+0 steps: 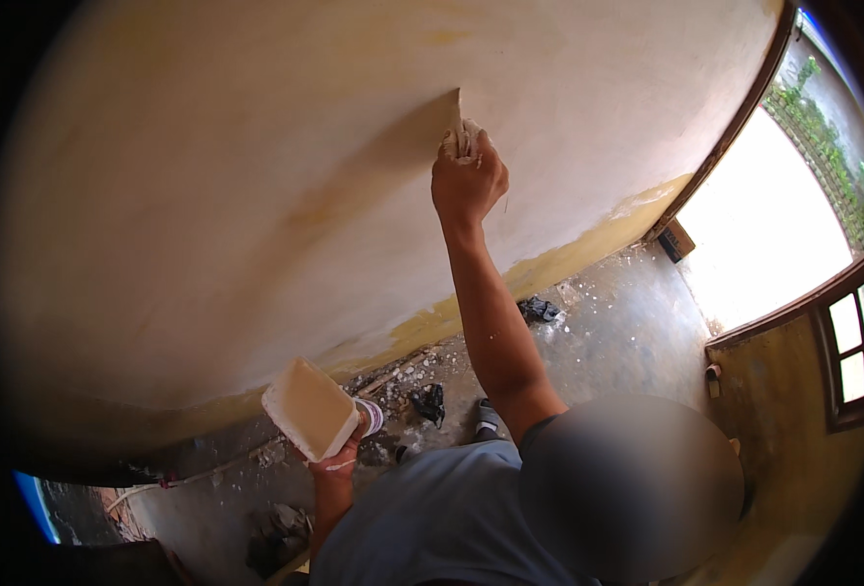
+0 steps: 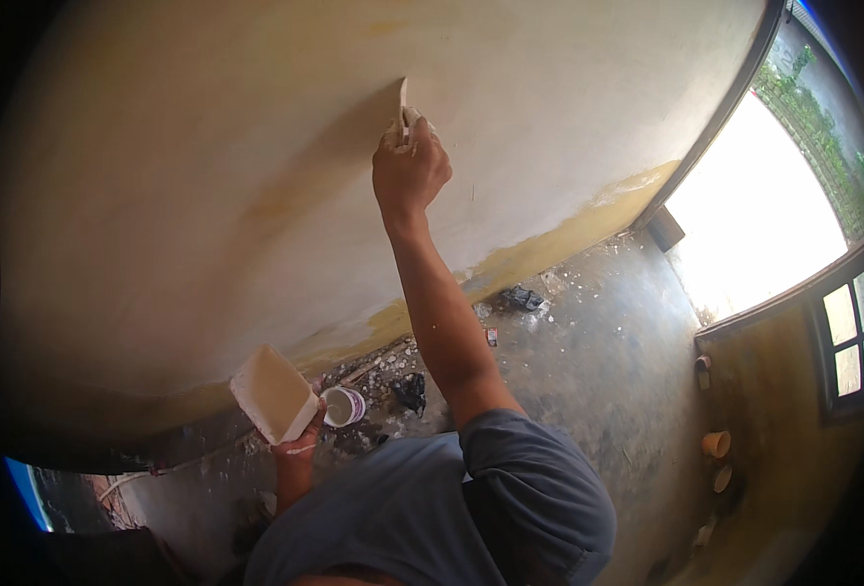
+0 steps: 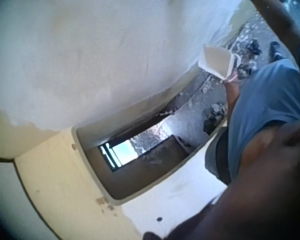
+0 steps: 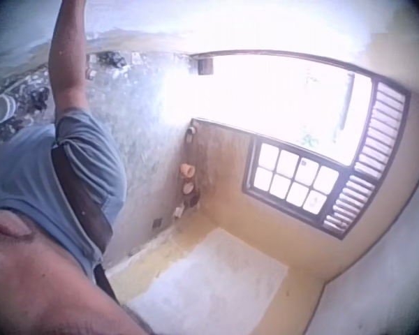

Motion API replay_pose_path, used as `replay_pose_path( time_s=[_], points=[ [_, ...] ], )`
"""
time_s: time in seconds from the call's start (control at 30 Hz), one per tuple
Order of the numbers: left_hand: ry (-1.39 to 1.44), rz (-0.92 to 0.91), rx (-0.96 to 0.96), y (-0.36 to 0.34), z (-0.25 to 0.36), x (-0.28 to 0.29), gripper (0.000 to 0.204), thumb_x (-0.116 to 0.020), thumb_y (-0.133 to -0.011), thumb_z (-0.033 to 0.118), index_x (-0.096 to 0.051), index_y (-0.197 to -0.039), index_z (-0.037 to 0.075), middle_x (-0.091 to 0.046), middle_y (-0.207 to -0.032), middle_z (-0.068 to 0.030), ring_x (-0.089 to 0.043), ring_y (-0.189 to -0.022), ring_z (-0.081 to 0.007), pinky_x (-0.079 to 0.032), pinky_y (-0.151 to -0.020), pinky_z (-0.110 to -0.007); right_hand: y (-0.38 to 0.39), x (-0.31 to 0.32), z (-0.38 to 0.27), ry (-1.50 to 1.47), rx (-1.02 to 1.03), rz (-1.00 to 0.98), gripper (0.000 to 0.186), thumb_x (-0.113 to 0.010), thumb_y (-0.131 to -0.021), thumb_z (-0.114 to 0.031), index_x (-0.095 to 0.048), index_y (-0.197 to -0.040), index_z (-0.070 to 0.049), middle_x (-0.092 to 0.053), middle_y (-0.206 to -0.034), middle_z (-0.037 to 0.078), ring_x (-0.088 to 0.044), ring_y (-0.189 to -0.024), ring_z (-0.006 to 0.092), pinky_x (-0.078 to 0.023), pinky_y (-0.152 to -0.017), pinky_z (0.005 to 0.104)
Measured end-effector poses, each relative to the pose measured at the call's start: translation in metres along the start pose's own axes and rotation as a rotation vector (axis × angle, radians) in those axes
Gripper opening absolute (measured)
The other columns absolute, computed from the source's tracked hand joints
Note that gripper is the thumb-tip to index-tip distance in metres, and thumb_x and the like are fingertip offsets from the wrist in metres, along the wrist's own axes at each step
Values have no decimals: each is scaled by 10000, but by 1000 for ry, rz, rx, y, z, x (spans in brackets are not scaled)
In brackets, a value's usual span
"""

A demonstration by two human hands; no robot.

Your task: The person applies a coating to a wall using a putty knife, repeatedly picking up material from a small container and spreading it over the surface.

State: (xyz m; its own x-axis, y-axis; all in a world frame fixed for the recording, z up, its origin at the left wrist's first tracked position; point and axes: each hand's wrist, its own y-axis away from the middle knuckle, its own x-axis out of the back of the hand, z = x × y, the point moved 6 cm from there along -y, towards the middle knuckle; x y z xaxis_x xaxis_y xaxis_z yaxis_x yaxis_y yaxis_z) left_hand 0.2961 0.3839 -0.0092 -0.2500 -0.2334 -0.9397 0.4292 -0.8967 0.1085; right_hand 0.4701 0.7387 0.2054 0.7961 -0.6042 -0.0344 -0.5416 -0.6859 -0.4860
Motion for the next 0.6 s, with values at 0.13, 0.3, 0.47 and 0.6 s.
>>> replay_pose_path(
  time_s=[0.13,0.3,0.47,0.6],
  points=[
    [5,-18,-13,0,5,4,751,-604,-856,567,-402,-1434,132,-521,-1357,-197,-469,-1247,-503,-458,-977,-652,38,-18,-22,31,416,-264,288,-711,-720,-103,-685,-1006,-83,-656,-761,113,-650,-740,322,-529,-639,420],
    [-10,31,-89,0,17,4,749,-590,-848,598,-409,-1433,167,-535,-1344,-176,-505,-1230,-462,-470,-937,-678,15,0,-51,-52,623,-293,210,-740,-774,-82,-731,-981,-113,-688,-796,109,-650,-703,260,-527,-644,359],
    [-32,70,-87,0,18,-5,697,-521,-886,605,-419,-1426,175,-539,-1340,-160,-529,-1211,-432,-478,-925,-668,-107,22,-137,-35,910,-90,244,-757,-800,-123,-687,-1020,-44,-709,-974,162,-697,-884,294,-566,-782,378],
    [-26,137,-66,0,18,1,639,-468,-930,580,-425,-1424,177,-528,-1354,-161,-533,-1208,-425,-470,-937,-657,-171,-2,-153,-25,970,-195,243,-766,-797,-115,-694,-1010,-23,-709,-958,187,-690,-857,352,-556,-774,380]
  ],
)
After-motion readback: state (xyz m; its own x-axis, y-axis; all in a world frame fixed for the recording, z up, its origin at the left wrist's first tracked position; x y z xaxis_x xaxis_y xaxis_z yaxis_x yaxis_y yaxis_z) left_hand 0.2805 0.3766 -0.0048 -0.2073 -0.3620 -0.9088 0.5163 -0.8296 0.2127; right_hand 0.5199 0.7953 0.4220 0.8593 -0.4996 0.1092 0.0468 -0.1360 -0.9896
